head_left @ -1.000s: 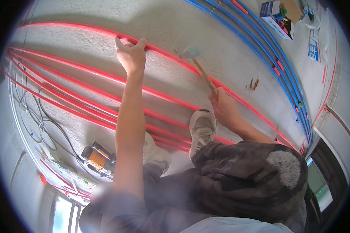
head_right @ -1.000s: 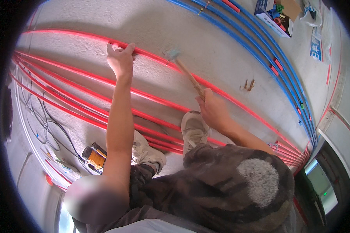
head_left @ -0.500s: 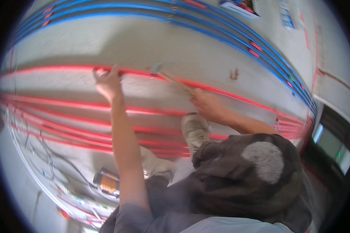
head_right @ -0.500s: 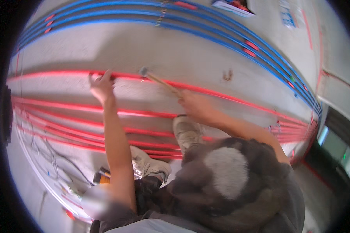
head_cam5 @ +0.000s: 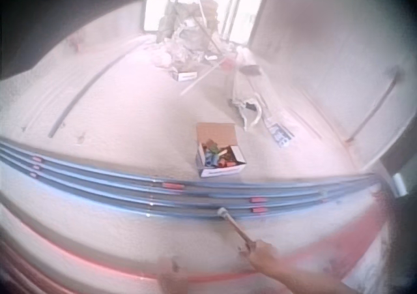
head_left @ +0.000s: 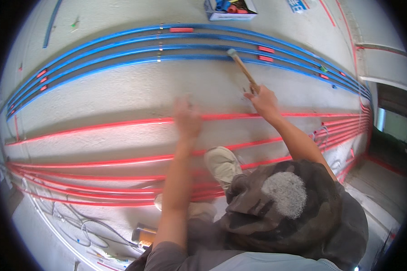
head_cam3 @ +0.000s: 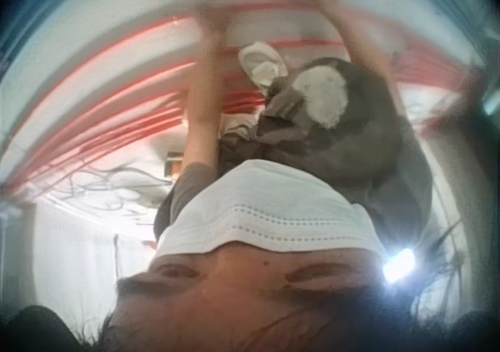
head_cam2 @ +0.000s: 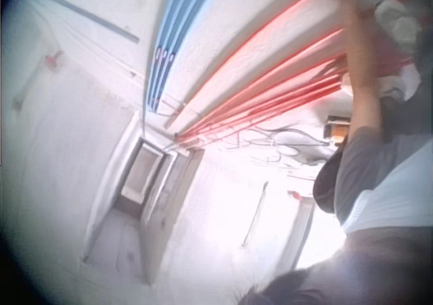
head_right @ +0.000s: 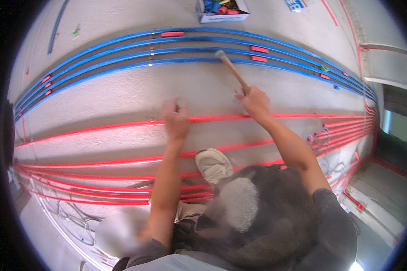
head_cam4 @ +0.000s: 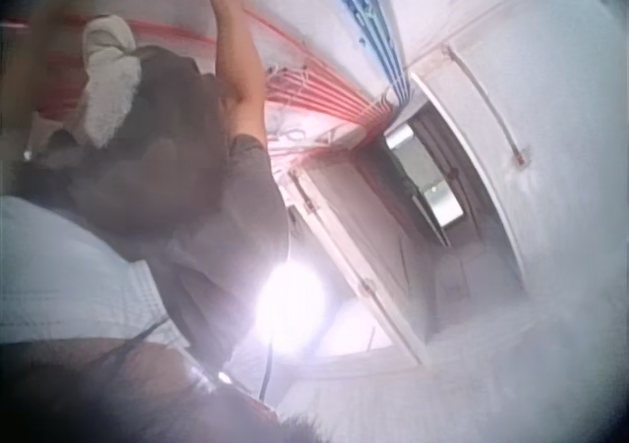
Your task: The person uses a power drill to create holes in the ceiling and then secures red and blue conduits with a hammer and nails. The task involves repetitive drilling and hammering to fasten the conduits in place.
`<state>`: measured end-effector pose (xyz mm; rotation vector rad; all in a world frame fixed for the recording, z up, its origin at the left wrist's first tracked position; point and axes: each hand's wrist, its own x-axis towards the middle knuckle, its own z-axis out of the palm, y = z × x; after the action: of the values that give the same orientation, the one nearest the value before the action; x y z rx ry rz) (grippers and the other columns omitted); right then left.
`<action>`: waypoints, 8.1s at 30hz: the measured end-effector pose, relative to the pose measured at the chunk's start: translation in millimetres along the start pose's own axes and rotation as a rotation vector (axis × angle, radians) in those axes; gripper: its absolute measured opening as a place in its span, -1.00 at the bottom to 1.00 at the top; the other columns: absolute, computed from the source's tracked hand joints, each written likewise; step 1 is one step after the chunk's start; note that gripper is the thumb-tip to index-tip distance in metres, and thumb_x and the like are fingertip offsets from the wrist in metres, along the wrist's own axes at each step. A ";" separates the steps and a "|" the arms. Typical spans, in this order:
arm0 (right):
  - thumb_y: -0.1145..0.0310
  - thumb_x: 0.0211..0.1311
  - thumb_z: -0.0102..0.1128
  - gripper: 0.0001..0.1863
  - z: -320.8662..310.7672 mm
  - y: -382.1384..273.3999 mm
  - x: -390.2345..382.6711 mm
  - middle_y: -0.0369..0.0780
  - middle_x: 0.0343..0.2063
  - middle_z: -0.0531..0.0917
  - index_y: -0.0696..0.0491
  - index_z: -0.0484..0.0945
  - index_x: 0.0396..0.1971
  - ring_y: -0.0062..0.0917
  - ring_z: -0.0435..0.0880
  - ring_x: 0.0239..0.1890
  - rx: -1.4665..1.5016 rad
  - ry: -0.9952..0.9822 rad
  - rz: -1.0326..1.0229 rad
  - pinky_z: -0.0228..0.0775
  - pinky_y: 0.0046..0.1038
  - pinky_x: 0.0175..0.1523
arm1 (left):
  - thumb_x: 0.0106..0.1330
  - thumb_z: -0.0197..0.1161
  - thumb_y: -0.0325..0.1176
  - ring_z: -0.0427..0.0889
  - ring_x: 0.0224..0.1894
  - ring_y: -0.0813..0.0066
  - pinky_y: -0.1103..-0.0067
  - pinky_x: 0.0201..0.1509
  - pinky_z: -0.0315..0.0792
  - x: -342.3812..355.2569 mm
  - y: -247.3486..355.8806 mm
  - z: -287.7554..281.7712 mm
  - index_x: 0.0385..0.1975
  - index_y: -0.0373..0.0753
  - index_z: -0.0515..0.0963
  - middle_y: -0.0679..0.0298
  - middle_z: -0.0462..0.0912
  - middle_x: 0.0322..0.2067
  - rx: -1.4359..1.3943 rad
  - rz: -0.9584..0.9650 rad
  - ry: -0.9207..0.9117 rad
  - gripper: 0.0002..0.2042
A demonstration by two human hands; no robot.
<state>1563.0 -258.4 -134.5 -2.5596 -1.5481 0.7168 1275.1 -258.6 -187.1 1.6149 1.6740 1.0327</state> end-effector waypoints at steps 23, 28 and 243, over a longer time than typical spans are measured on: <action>0.27 0.13 0.34 -0.72 8.6 27.1 28.3 0.09 -0.44 0.74 0.19 0.74 -0.29 0.08 0.74 -0.32 0.115 0.041 -0.368 0.56 -0.03 -0.16 | 0.40 0.38 -0.25 0.77 -0.18 0.12 0.27 -0.04 0.61 -30.2 -5.5 -38.3 -0.05 -0.36 0.69 0.00 0.77 -0.21 -0.117 -0.282 -0.179 -0.70; 0.25 0.07 0.37 -0.71 -13.7 -6.2 20.5 -0.03 -0.51 0.73 0.18 0.75 -0.33 -0.25 0.73 -0.42 0.194 -0.138 -0.290 0.53 -0.23 -0.27 | 0.62 0.21 -0.06 0.71 -0.22 0.33 0.38 -0.05 0.62 -19.0 11.7 -20.9 0.05 -0.33 0.67 0.26 0.71 -0.23 -0.818 -0.764 -0.378 -0.60; 0.20 0.53 0.22 -0.65 271.5 -800.0 -187.1 0.12 -0.26 0.67 0.16 0.52 0.06 0.02 0.65 -0.23 0.161 -1.019 -0.147 0.45 -0.07 -0.09 | 0.19 0.37 -0.58 0.68 -0.10 0.05 0.24 0.04 0.49 238.9 -459.0 -695.8 -0.21 -0.27 0.69 0.16 0.73 -0.25 0.134 0.024 0.154 -0.82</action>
<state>719.6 -73.1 -78.6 -1.9660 -1.6979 2.2164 423.3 -96.4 -184.3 1.6795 1.8652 1.1022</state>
